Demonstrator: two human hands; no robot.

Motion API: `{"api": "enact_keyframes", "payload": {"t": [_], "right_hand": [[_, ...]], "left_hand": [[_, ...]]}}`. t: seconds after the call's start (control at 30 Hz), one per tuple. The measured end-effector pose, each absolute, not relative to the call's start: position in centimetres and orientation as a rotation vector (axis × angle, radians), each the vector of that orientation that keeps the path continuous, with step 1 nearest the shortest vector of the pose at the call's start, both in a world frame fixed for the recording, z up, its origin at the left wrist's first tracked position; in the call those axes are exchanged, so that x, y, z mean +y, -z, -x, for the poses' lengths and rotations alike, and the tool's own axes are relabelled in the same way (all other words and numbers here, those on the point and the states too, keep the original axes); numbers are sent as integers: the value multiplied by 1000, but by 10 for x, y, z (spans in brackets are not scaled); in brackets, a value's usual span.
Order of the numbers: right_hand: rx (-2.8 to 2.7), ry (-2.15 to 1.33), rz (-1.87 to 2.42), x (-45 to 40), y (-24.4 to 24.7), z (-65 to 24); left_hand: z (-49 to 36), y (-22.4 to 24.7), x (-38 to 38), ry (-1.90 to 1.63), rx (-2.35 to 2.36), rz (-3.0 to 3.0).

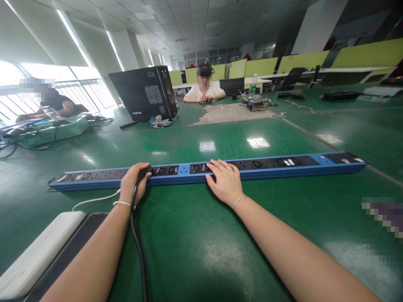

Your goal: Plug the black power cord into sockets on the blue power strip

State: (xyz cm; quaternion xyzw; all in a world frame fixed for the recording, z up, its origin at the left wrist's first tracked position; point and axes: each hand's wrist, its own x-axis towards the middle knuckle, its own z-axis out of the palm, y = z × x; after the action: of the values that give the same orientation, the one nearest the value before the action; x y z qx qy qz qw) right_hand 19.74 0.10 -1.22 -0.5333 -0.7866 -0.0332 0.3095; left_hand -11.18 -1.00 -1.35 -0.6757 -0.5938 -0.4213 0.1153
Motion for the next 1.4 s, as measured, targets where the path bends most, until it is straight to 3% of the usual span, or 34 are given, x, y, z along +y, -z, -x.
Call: {"api": "enact_keyframes", "payload": {"t": [0.13, 0.3, 0.5, 0.8, 1.4], "right_hand": [[-2082, 84, 1406, 1, 12, -197], [-2083, 82, 1414, 0, 11, -197], [-2061, 89, 1420, 1, 12, -197], [-2057, 81, 1397, 1, 12, -197], [-2039, 55, 1388, 0, 12, -196]], "left_hand": [[109, 9, -11, 1290, -1745, 1953], [115, -11, -21, 1581, -1738, 1398], [75, -22, -32, 1561, -1930, 1689], [4, -18, 0, 1281, -1950, 2102], [5, -20, 6, 1070, -1976, 2165]]}}
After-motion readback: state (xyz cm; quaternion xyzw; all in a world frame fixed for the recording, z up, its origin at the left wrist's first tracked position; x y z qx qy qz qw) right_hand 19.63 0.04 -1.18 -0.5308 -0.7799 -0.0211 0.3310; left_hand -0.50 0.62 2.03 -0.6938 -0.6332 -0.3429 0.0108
